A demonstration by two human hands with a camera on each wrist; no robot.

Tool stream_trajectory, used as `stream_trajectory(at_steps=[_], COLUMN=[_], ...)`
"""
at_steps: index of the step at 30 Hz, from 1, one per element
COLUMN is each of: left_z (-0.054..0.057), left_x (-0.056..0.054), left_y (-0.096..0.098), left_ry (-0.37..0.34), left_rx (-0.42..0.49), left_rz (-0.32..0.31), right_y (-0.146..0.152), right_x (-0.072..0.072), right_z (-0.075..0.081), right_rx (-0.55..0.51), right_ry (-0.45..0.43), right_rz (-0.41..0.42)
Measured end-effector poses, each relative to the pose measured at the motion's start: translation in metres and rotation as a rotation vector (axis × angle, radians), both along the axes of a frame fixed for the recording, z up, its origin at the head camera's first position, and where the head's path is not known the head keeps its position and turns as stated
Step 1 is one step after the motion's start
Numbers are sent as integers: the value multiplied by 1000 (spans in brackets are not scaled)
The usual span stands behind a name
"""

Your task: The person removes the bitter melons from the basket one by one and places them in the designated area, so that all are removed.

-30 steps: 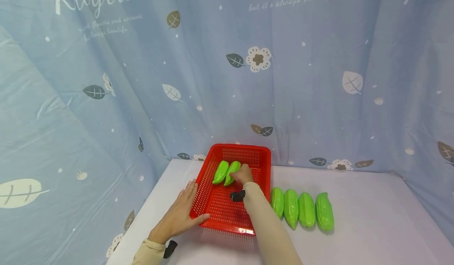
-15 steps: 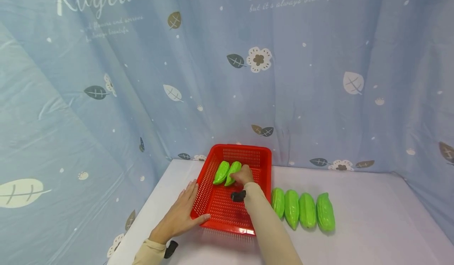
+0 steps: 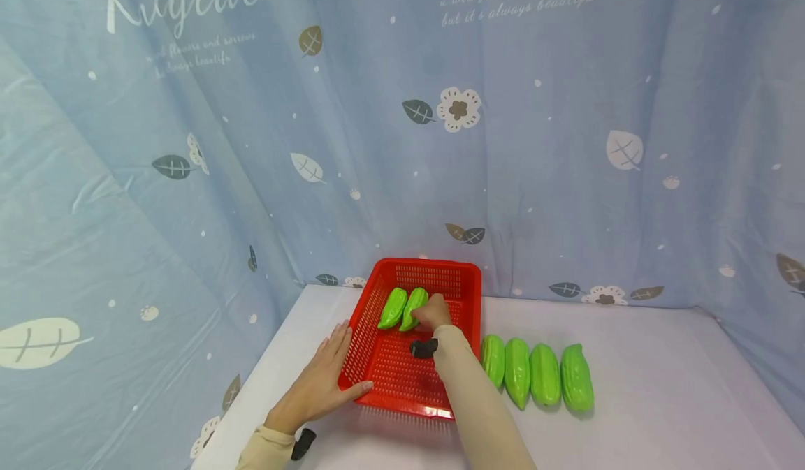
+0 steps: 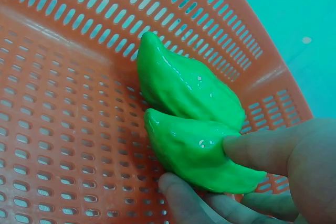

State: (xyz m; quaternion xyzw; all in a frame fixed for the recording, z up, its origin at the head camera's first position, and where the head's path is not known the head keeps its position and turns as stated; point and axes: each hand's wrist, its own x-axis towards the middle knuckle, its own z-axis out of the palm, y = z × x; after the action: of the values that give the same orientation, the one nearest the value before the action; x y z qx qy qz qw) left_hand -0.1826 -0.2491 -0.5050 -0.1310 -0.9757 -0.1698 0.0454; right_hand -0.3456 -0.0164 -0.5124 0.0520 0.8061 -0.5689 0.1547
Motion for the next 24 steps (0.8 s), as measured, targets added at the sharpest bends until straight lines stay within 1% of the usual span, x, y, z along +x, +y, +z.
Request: stream_trajectory(at_steps=[4,7,11,14,18,24], left_z=[-2,-4,-4,-4,-2,-2], left_x=[1,1,1,1,0,-1], left_y=[-1,-1,0,0,0,-1], left_ry=[1,7,-4,-14,-7,1], left_rx=[2,4,3,6,11,1], left_rz=[0,-1,-2,-2,-1,-1], right_y=[1,2,3,3,1,0], right_x=[2,4,5,4,2,0], right_z=[0,0,-2,-3,-3,-5], right_rx=[-6,30,58,46,33,15], right_ry=[-13,-18,-23,-8,16,20], right_rz=[7,9,11,16,14,9])
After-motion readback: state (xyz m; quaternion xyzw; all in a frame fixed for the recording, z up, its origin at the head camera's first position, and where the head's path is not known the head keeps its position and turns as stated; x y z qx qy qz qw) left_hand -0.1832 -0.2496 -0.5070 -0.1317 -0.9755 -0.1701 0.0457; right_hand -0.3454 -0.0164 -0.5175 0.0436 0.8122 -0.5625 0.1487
